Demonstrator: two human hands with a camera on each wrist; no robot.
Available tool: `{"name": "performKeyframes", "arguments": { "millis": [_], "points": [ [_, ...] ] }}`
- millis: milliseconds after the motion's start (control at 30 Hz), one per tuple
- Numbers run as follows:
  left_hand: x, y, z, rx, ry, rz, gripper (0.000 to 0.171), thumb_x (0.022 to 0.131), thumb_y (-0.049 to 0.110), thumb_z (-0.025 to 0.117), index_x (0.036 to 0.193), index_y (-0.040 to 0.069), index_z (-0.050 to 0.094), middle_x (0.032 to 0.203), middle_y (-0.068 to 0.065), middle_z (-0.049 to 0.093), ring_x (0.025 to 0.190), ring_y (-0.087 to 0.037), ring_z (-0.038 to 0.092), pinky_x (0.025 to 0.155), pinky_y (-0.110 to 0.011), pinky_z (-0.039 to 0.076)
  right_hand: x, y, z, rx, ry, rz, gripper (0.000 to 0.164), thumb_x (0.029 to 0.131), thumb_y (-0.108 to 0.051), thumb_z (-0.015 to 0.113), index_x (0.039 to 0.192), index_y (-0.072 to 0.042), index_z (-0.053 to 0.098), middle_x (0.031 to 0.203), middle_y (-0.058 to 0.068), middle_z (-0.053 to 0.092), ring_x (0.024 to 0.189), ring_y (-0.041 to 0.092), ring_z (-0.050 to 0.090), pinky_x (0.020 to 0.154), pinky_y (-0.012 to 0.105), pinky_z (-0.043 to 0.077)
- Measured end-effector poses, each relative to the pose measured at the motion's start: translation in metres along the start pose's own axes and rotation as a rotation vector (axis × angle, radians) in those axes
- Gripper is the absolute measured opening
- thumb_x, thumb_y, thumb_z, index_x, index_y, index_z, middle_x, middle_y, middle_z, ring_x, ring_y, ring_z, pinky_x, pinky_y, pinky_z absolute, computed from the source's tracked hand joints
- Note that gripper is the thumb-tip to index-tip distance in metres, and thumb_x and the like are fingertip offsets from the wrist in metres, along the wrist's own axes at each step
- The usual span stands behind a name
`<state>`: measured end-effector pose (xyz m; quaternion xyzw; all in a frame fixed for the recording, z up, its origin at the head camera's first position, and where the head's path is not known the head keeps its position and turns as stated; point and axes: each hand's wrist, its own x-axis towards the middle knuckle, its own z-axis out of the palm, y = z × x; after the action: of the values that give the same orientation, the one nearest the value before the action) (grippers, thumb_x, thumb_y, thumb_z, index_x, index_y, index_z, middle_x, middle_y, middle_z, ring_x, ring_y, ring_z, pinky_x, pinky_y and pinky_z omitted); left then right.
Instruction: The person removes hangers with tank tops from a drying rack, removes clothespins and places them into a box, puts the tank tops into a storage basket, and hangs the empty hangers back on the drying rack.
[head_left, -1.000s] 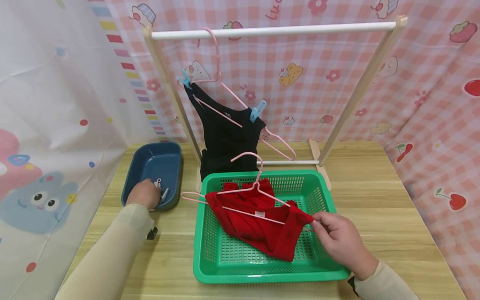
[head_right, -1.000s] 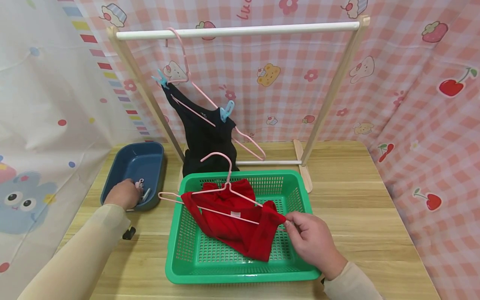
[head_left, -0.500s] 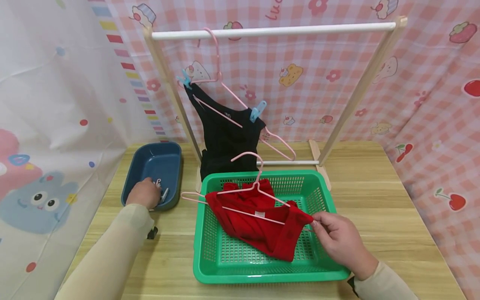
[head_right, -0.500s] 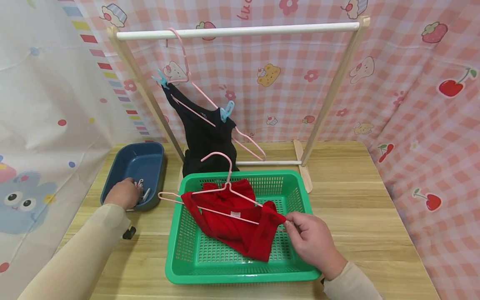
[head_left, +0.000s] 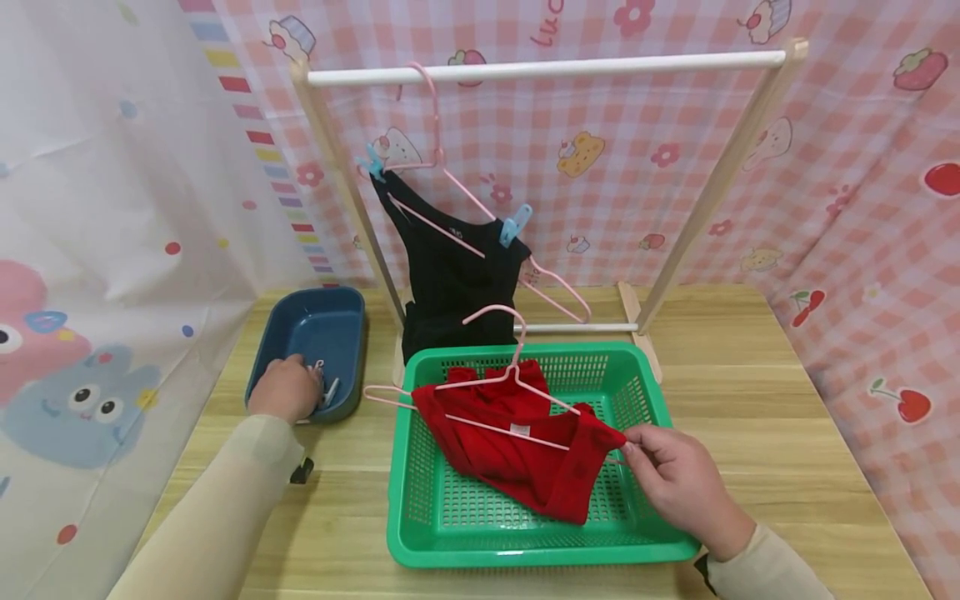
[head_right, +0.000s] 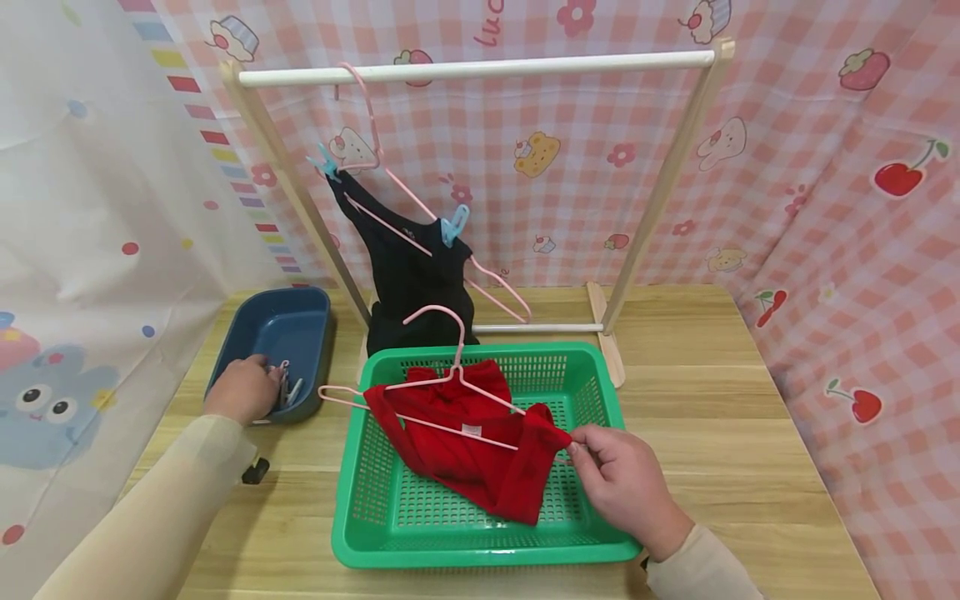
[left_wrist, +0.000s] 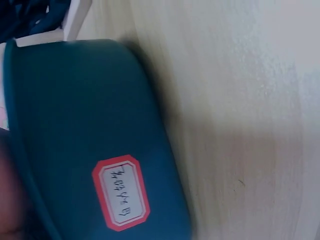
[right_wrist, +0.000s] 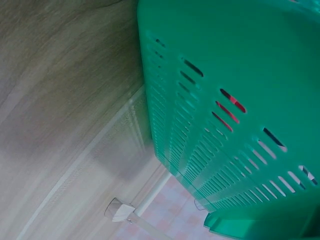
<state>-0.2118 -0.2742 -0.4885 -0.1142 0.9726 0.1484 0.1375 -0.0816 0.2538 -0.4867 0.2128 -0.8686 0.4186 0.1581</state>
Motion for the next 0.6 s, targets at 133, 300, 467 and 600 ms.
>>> {"name": "performKeyframes", "arguments": {
  "millis": [133, 300, 467, 600],
  "points": [
    [-0.006, 0.003, -0.002, -0.028, 0.015, 0.030, 0.063, 0.112, 0.035, 0.037, 0.158, -0.008, 0.034, 0.157, -0.039, 0.036, 0.141, -0.060, 0.040, 0.114, -0.070, 0.038, 0.000, 0.000, 0.000, 0.000, 0.002, -0.002, 0.026, 0.089, 0.011, 0.072, 0.092, -0.014, 0.076, 0.059, -0.017, 0.045, 0.056, -0.005, 0.038, 0.048, 0.017, 0.033],
    [-0.016, 0.013, -0.006, -0.073, 0.073, 0.080, 0.064, 0.111, 0.037, 0.041, 0.159, -0.005, 0.036, 0.159, -0.038, 0.035, 0.143, -0.058, 0.039, 0.116, -0.070, 0.036, 0.000, 0.000, 0.000, 0.003, -0.002, 0.002, 0.025, 0.089, 0.011, 0.072, 0.092, -0.013, 0.076, 0.059, -0.017, 0.045, 0.056, -0.004, 0.038, 0.048, 0.018, 0.033],
    [-0.028, 0.027, -0.008, -0.132, 0.151, 0.154, 0.061, 0.111, 0.037, 0.045, 0.158, -0.001, 0.040, 0.156, -0.033, 0.044, 0.141, -0.053, 0.046, 0.114, -0.068, 0.039, 0.000, -0.001, 0.000, 0.004, -0.013, 0.018, 0.025, 0.090, 0.010, 0.072, 0.093, -0.014, 0.076, 0.059, -0.017, 0.045, 0.055, -0.004, 0.039, 0.048, 0.020, 0.034],
    [-0.040, 0.039, -0.011, -0.175, 0.191, 0.216, 0.059, 0.111, 0.037, 0.047, 0.157, 0.001, 0.043, 0.152, -0.027, 0.051, 0.137, -0.047, 0.051, 0.112, -0.065, 0.043, 0.000, -0.002, 0.000, 0.003, -0.022, 0.030, 0.024, 0.090, 0.010, 0.071, 0.093, -0.013, 0.076, 0.059, -0.018, 0.044, 0.054, -0.003, 0.039, 0.047, 0.020, 0.034]
  ]
}}
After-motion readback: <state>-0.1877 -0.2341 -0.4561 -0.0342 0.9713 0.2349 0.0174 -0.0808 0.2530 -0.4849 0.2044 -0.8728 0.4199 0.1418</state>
